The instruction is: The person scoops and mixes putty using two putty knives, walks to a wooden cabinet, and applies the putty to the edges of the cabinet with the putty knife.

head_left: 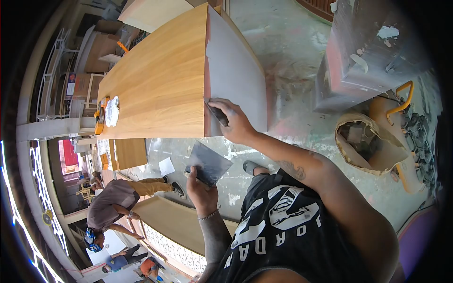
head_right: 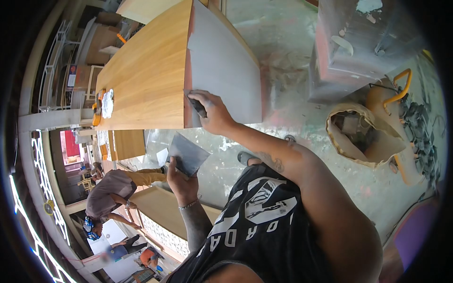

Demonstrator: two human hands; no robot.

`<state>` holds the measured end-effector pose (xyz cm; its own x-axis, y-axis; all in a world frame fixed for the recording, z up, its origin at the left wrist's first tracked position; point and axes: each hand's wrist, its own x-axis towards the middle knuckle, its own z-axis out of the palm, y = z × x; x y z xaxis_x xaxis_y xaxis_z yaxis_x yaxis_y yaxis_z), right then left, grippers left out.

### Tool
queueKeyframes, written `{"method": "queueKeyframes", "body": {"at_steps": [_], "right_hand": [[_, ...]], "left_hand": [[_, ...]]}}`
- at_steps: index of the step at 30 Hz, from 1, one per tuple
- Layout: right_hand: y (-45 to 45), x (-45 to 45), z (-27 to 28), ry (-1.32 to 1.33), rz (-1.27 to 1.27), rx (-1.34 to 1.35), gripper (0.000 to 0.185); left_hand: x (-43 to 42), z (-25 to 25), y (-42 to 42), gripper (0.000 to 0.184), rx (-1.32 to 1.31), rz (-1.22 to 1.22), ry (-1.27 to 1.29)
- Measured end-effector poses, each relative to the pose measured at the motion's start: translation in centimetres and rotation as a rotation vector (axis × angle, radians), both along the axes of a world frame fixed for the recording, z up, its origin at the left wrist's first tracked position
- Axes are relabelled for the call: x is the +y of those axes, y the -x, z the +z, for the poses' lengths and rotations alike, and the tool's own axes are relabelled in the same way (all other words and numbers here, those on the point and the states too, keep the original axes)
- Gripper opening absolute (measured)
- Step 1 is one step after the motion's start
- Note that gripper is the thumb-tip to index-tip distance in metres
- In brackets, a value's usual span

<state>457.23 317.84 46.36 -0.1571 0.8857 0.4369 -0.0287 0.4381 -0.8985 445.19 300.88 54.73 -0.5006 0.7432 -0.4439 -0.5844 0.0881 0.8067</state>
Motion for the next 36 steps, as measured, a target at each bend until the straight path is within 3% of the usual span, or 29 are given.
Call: {"method": "queueKeyframes", "body": {"at_steps": [10, 11, 13, 15, 18, 21, 23, 24, 28, 30, 33, 36], "right_hand": [[-1.2, -6.2, 1.3, -0.013, 0.151, 0.013, 0.064], [-1.9, -6.6, 0.9, -0.019, 0.148, 0.016, 0.064], [-3.8, -7.0, 0.5, 0.010, 0.431, -0.151, 0.061], [-5.9, -8.0, 2.1, -0.004, 0.380, -0.121, 0.062], [-8.4, -8.9, 4.3, -0.174, 0.490, -0.028, 0.066], [-10.4, -9.0, 4.4, -0.182, 0.590, -0.250, 0.054], [-10.5, -6.7, -0.7, -0.169, 0.842, -0.434, 0.060], [-11.2, -6.0, 0.3, 0.087, 0.783, -0.381, 0.061], [-7.2, 3.2, -1.8, -0.061, 0.024, -0.167, 0.061], [-5.7, 7.7, -2.0, -0.046, -0.102, -0.127, 0.058], [-4.2, 10.9, -1.0, 0.131, -0.059, -0.124, 0.055], [-3.2, 12.5, -0.3, 0.108, -0.053, -0.090, 0.053]], "left_hand": [[-0.5, 0.9, -0.9, 0.025, -0.055, 0.168, -0.008], [-0.9, 0.3, -0.4, 0.024, -0.128, 0.166, -0.014], [-1.3, -0.3, 0.2, 0.023, -0.200, 0.155, -0.026], [-1.6, -0.8, 0.4, 0.021, -0.464, 0.119, -0.019], [-1.7, -1.3, 0.0, 0.021, -0.496, 0.021, 0.017], [-1.9, 0.9, -0.1, 0.024, -0.385, -0.082, 0.016], [-1.7, 4.1, -0.3, 0.026, -0.381, 0.017, -0.148], [-1.2, 5.8, -1.2, 0.031, -0.281, 0.147, -0.147], [-2.4, 5.1, 0.5, 0.037, -0.230, 0.049, -0.214], [-2.1, 4.5, -0.4, 0.035, -0.260, 0.059, -0.128], [-3.0, 3.4, -1.2, 0.031, -0.304, 0.060, -0.035], [-4.3, 1.7, -0.5, 0.031, -0.276, 0.081, 0.015]]}}
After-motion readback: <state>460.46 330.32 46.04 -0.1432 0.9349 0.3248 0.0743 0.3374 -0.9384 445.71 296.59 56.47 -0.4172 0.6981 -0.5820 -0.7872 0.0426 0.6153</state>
